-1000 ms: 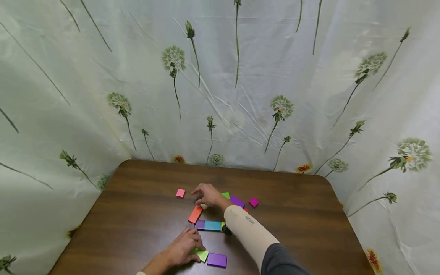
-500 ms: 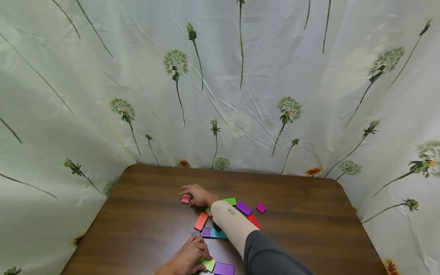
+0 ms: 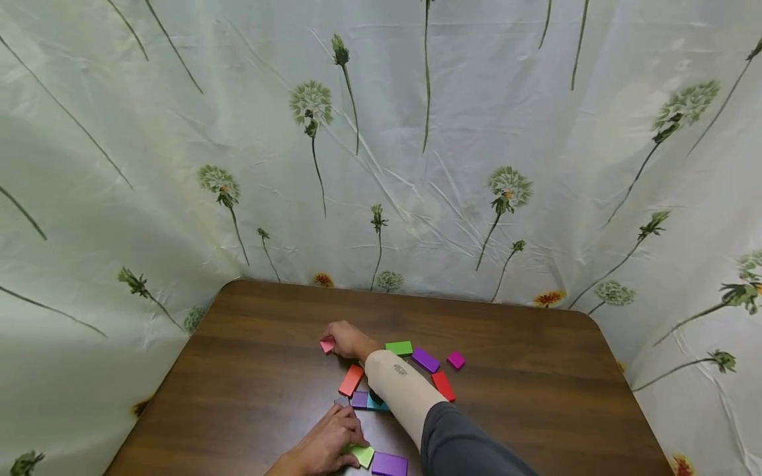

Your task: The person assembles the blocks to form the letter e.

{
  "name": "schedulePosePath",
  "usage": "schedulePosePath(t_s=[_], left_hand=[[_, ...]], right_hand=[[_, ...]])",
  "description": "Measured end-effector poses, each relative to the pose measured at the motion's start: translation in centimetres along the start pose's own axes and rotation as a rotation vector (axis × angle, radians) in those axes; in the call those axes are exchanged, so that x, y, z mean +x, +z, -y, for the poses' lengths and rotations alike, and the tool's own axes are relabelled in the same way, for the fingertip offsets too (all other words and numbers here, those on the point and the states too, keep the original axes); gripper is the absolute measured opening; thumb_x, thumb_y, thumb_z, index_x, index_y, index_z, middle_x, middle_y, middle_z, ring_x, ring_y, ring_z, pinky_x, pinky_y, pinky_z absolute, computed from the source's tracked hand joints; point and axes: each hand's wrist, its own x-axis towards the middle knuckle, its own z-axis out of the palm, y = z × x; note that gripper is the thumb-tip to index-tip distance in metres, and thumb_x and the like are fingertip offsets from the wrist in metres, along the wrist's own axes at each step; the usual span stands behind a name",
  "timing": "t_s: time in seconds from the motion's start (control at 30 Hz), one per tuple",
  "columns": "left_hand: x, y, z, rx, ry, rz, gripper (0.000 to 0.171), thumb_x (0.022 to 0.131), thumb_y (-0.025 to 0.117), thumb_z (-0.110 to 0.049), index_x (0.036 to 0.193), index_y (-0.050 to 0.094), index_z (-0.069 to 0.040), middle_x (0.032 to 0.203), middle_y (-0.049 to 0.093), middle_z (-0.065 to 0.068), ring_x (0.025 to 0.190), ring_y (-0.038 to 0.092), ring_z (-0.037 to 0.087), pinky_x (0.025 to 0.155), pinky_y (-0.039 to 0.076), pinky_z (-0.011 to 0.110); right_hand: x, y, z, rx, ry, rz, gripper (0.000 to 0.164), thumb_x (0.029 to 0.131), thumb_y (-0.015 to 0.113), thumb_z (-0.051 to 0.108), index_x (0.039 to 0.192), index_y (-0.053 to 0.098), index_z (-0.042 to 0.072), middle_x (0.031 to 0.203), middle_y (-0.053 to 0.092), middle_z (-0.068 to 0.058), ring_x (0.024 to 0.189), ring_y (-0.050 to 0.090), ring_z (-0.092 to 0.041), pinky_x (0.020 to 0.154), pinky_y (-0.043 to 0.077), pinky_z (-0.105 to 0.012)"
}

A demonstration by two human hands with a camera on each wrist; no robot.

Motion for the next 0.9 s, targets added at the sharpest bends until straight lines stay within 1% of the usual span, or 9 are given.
schedulePosePath(t_s=[0.07,0.13,0.23,0.4,0.53,0.6,0.7,0.77,0.9], left_hand=[[0.0,-0.1,-0.1,0.0,-0.001,0.002,0.026,0.078,0.075,-0.04,0.097,0.077,-0.023,0.083,0.059,-0.02,0.086,0.046,0.001,0.078,0.033,0.023],[0.0,-0.2,-0.1,0.008,0.002,0.003,0.027,0.078,0.074,-0.041,0.098,0.077,-0.023,0.084,0.059,-0.02,0.086,0.046,0.001,0.078,0.033,0.023],[0.1,-0.1,-0.1,0.015,-0.009,0.022,0.027,0.079,0.074,-0.041,0.098,0.077,-0.023,0.084,0.058,-0.02,0.086,0.046,0.002,0.078,0.033,0.024],[0.2,-0.1,-0.2,0.045,-0.022,0.018,0.027,0.077,0.076,-0.041,0.097,0.078,-0.023,0.083,0.059,-0.019,0.086,0.046,0.003,0.078,0.035,0.026],[0.3,-0.3,-0.3,0.053,-0.018,0.015,0.027,0.076,0.076,-0.041,0.095,0.078,-0.023,0.083,0.061,-0.018,0.085,0.047,0.004,0.077,0.035,0.026],[0.4,-0.3,-0.2,0.051,-0.014,0.008,0.028,0.075,0.077,-0.04,0.095,0.078,-0.022,0.083,0.061,-0.018,0.085,0.047,0.004,0.077,0.035,0.027],[0.5,-0.4,-0.2,0.063,-0.004,-0.011,0.028,0.073,0.078,-0.04,0.094,0.078,-0.021,0.082,0.062,-0.017,0.084,0.047,0.005,0.077,0.036,0.028],[0.6,-0.4,-0.2,0.061,-0.003,-0.009,0.028,0.073,0.078,-0.04,0.094,0.078,-0.021,0.082,0.061,-0.017,0.084,0.046,0.005,0.077,0.036,0.028],[0.7,-0.5,-0.4,0.044,-0.009,0.012,0.028,0.074,0.078,-0.039,0.094,0.078,-0.02,0.082,0.06,-0.016,0.085,0.046,0.006,0.077,0.037,0.03]], right_hand=[[-0.4,-0.2,0.0,-0.009,0.008,-0.006,0.031,0.087,0.066,0.004,0.117,0.069,0.01,0.114,0.065,-0.003,0.106,0.059,-0.015,0.091,0.045,-0.023],[-1.1,-0.6,0.0,0.02,0.032,-0.014,0.031,0.088,0.066,0.005,0.118,0.068,0.01,0.115,0.065,-0.003,0.106,0.058,-0.015,0.091,0.046,-0.024],[-2.8,-1.4,-0.1,0.051,0.057,-0.048,0.031,0.088,0.068,0.007,0.118,0.068,0.01,0.115,0.064,-0.003,0.103,0.058,-0.014,0.088,0.046,-0.023],[-6.0,-2.3,-0.4,0.13,0.078,-0.117,0.033,0.085,0.074,0.012,0.117,0.07,0.009,0.109,0.067,-0.002,0.09,0.056,-0.01,0.077,0.045,-0.02],[-8.9,-2.7,-0.9,0.216,0.111,-0.17,0.032,0.08,0.077,0.01,0.112,0.071,0.007,0.102,0.067,-0.002,0.085,0.056,-0.01,0.073,0.045,-0.02],[-10.5,-2.8,-1.1,0.259,0.133,-0.184,0.032,0.08,0.077,0.01,0.111,0.071,0.006,0.101,0.067,-0.002,0.086,0.057,-0.01,0.073,0.045,-0.021],[-12.9,-2.8,-1.7,0.292,0.145,-0.206,0.031,0.078,0.078,0.01,0.109,0.071,0.005,0.097,0.066,-0.001,0.087,0.058,-0.013,0.075,0.046,-0.023],[-14.5,-2.7,-2.1,0.321,0.158,-0.207,0.031,0.079,0.078,0.01,0.109,0.071,0.005,0.096,0.065,0.0,0.088,0.058,-0.013,0.075,0.047,-0.023],[-17.6,-1.9,-2.8,0.356,0.155,-0.226,0.031,0.076,0.08,0.009,0.106,0.072,0.003,0.092,0.065,0.0,0.086,0.06,-0.014,0.074,0.048,-0.022]])
